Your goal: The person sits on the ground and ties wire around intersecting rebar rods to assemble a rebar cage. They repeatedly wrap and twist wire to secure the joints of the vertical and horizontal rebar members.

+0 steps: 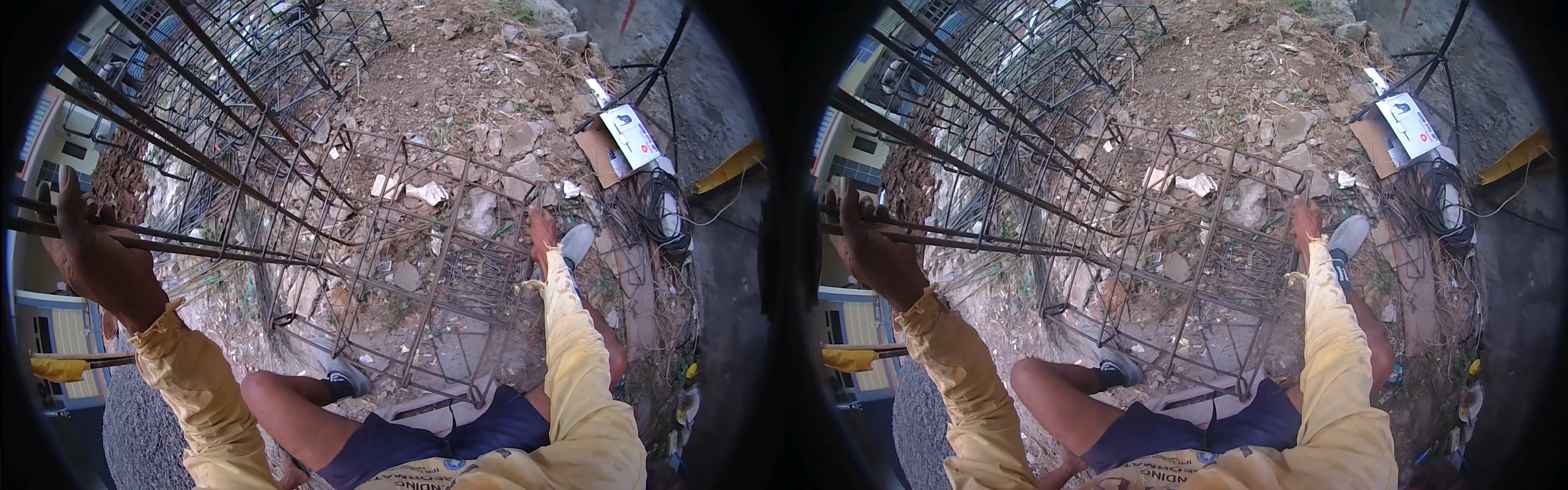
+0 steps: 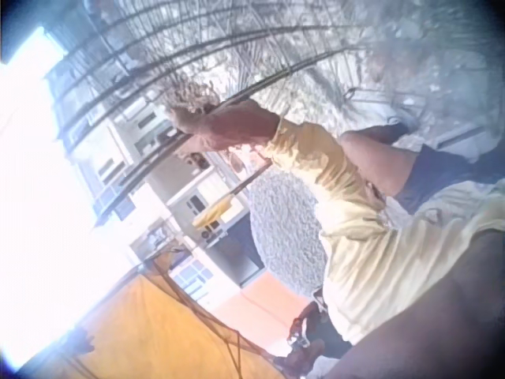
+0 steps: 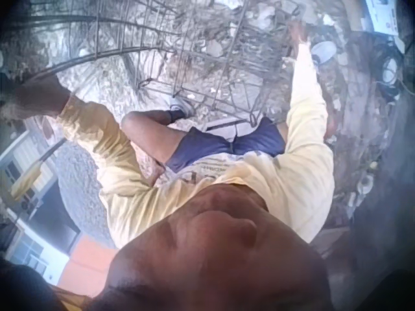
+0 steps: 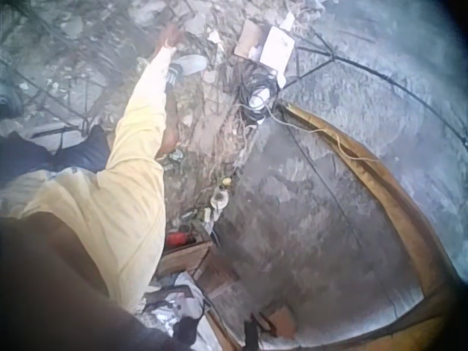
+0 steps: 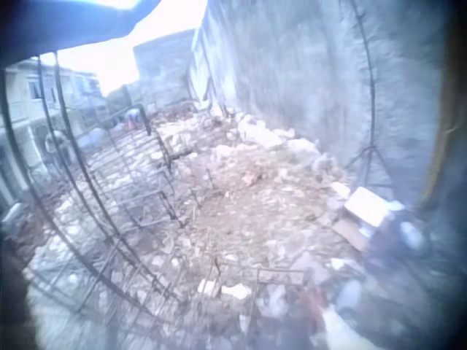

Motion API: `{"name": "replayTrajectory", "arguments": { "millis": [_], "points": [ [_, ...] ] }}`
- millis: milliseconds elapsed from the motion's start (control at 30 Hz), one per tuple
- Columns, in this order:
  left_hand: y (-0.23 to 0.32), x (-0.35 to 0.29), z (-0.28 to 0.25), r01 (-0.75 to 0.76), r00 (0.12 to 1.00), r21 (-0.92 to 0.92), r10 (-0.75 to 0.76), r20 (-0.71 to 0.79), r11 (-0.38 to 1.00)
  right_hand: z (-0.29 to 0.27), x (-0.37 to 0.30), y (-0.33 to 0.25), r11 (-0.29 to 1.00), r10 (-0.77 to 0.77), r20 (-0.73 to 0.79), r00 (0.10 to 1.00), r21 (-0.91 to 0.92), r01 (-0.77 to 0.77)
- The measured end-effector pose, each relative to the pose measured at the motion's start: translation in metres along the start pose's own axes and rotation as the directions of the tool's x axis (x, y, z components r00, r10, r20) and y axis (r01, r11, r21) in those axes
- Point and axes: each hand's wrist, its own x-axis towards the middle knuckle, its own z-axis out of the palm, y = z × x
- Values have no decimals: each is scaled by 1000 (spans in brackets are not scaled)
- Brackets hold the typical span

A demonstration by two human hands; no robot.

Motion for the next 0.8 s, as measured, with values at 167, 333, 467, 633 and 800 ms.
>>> {"name": "replayTrajectory", "arguments": {
  "millis": [167,333,467,633,800],
  "points": [
    [10,73,44,143,990,-479,-131,58,866,-44,-46,-29,994,105,-149,983,36,-101],
    [48,103,99,320,933,-746,-332,140,585,-98,-58,22,949,236,-177,956,253,-187],
    [45,115,147,427,878,-850,-369,306,310,-47,-129,19,980,197,-343,919,35,-197],
    [16,132,211,546,824,-757,-67,562,359,30,-215,61,931,293,-90,952,256,-262],
    [-31,106,259,757,612,-584,-2,791,294,115,-315,108,859,437,293,851,147,-491]
  ]
}}
